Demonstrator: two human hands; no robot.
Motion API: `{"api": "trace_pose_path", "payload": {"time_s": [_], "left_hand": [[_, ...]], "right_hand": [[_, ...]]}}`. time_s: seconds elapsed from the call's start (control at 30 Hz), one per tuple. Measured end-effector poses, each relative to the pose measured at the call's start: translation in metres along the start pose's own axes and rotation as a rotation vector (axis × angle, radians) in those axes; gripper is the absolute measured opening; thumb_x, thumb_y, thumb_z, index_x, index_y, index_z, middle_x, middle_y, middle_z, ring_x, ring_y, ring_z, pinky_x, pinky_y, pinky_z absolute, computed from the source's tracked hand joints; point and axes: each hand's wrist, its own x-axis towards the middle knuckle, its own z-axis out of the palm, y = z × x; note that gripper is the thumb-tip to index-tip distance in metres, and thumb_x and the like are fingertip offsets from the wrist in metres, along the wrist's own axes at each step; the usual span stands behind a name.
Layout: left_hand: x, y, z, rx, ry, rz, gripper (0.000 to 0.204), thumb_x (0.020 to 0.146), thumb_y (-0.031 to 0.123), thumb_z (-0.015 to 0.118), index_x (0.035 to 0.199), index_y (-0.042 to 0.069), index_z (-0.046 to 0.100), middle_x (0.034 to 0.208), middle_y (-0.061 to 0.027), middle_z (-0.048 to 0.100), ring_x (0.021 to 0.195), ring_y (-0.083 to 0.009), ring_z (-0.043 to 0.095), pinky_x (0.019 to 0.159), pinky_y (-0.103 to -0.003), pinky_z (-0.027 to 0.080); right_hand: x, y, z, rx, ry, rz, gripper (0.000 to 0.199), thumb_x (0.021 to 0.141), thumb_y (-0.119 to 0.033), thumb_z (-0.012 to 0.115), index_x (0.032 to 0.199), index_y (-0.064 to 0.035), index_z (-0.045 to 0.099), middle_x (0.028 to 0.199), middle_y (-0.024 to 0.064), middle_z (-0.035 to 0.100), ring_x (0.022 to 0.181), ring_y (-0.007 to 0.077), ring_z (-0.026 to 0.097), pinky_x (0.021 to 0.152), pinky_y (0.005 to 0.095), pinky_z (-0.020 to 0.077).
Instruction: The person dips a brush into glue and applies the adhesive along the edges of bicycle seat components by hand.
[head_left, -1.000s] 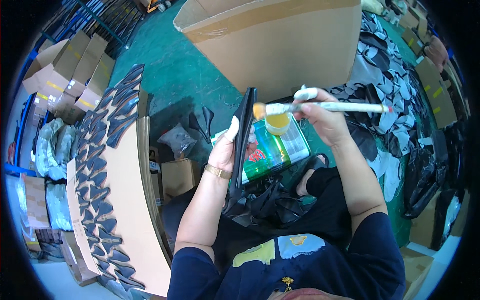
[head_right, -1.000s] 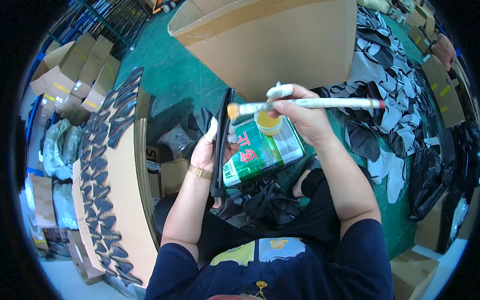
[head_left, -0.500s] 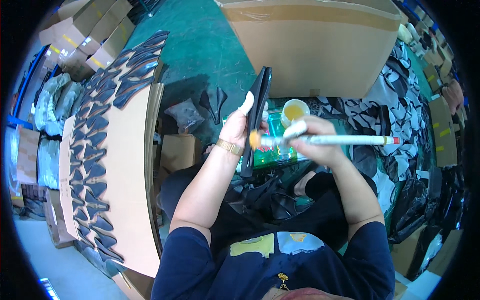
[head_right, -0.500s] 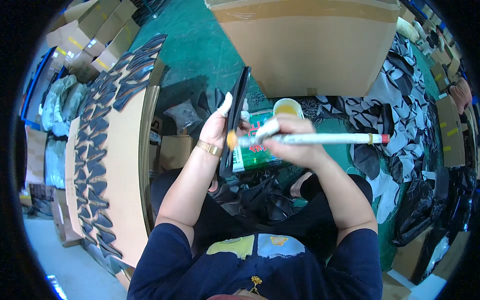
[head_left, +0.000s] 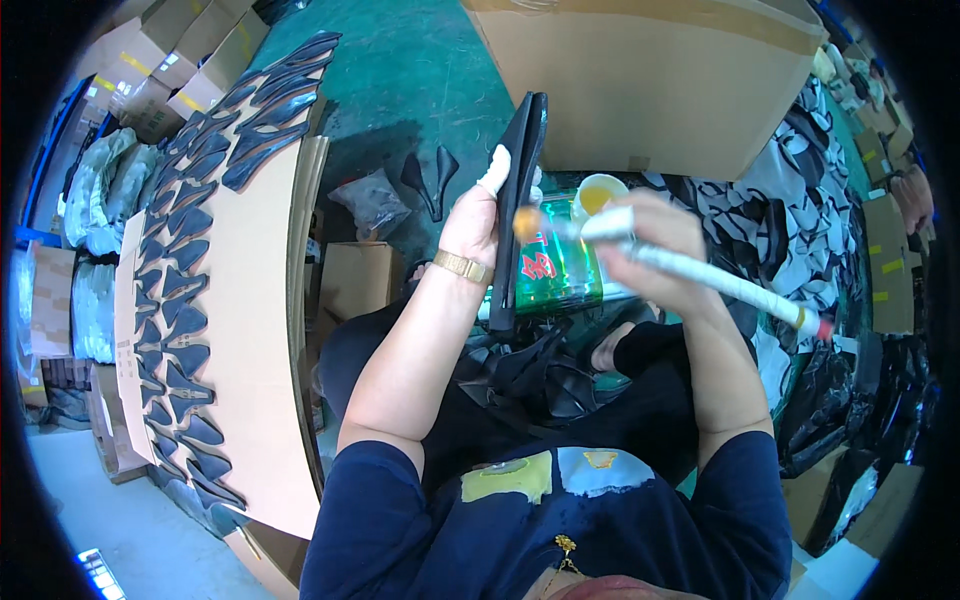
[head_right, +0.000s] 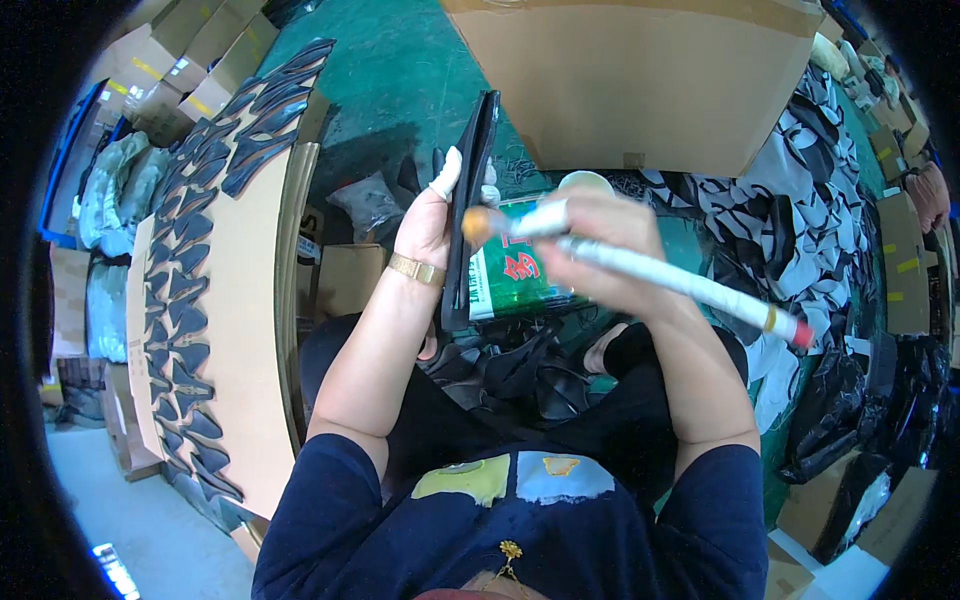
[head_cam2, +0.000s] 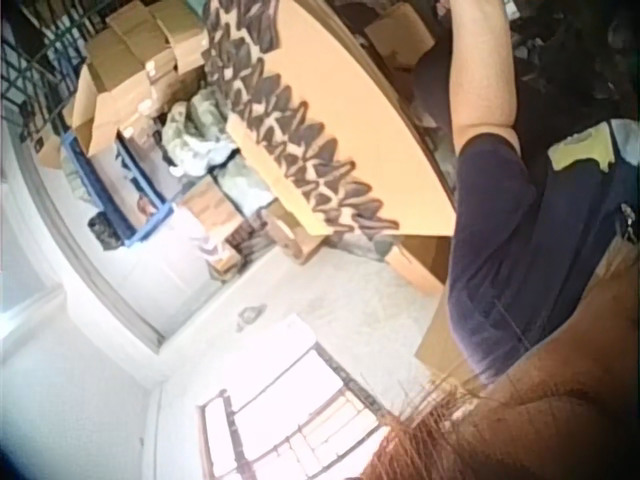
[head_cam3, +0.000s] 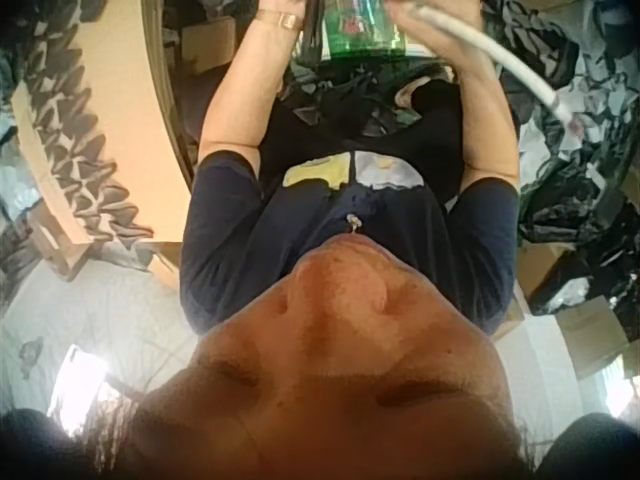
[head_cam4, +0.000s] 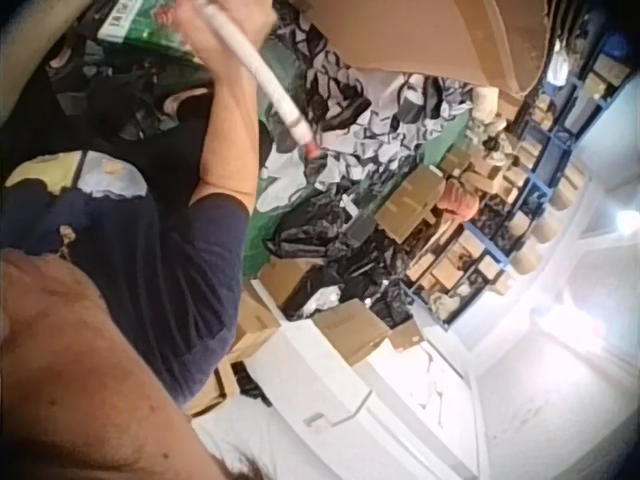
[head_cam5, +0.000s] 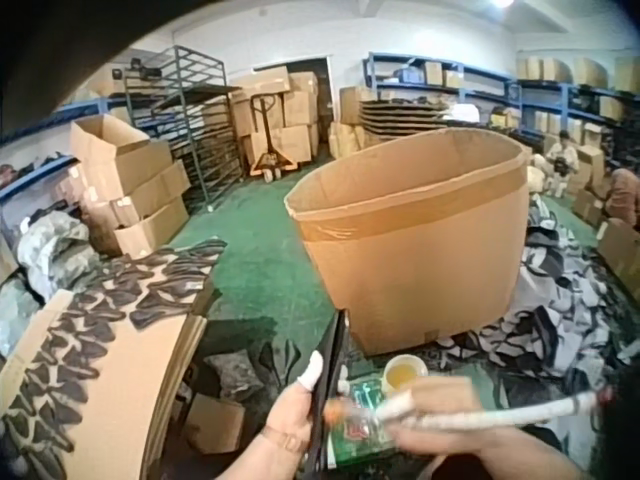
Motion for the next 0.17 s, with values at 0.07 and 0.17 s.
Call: {"api": "trace_pose_path", "payload": {"time_s": [0.07, 0.17], "left_hand": [[0.002, 0.001, -0.004, -0.005, -0.003, -0.017, 0.031, 0.085, 0.036, 0.067, 0.095, 0.006, 0.061, 0.08, -0.0038, 0.059, 0.07, -0.0151, 0.053, 0.062, -0.029, 0.043], [0.008, 0.001, -0.014, -0.005, -0.095, -0.025, 0.032, 0.085, 0.037, 0.067, 0.098, 0.008, 0.062, 0.084, -0.0045, 0.061, 0.076, -0.0164, 0.057, 0.063, -0.03, 0.045]], "right_hand": [[-0.004, 0.012, -0.004, 0.031, 0.223, 0.07, 0.014, 0.074, 0.0, 0.067, 0.088, -0.0019, 0.067, 0.088, 0.01, 0.065, 0.075, 0.0216, 0.064, 0.067, 0.0292, 0.0504], [-0.008, 0.016, -0.012, 0.252, 0.392, 0.243, 0.019, 0.081, -0.005, 0.067, 0.1, -0.0029, 0.065, 0.098, 0.0102, 0.064, 0.09, 0.0273, 0.065, 0.081, 0.0288, 0.0514]]}}
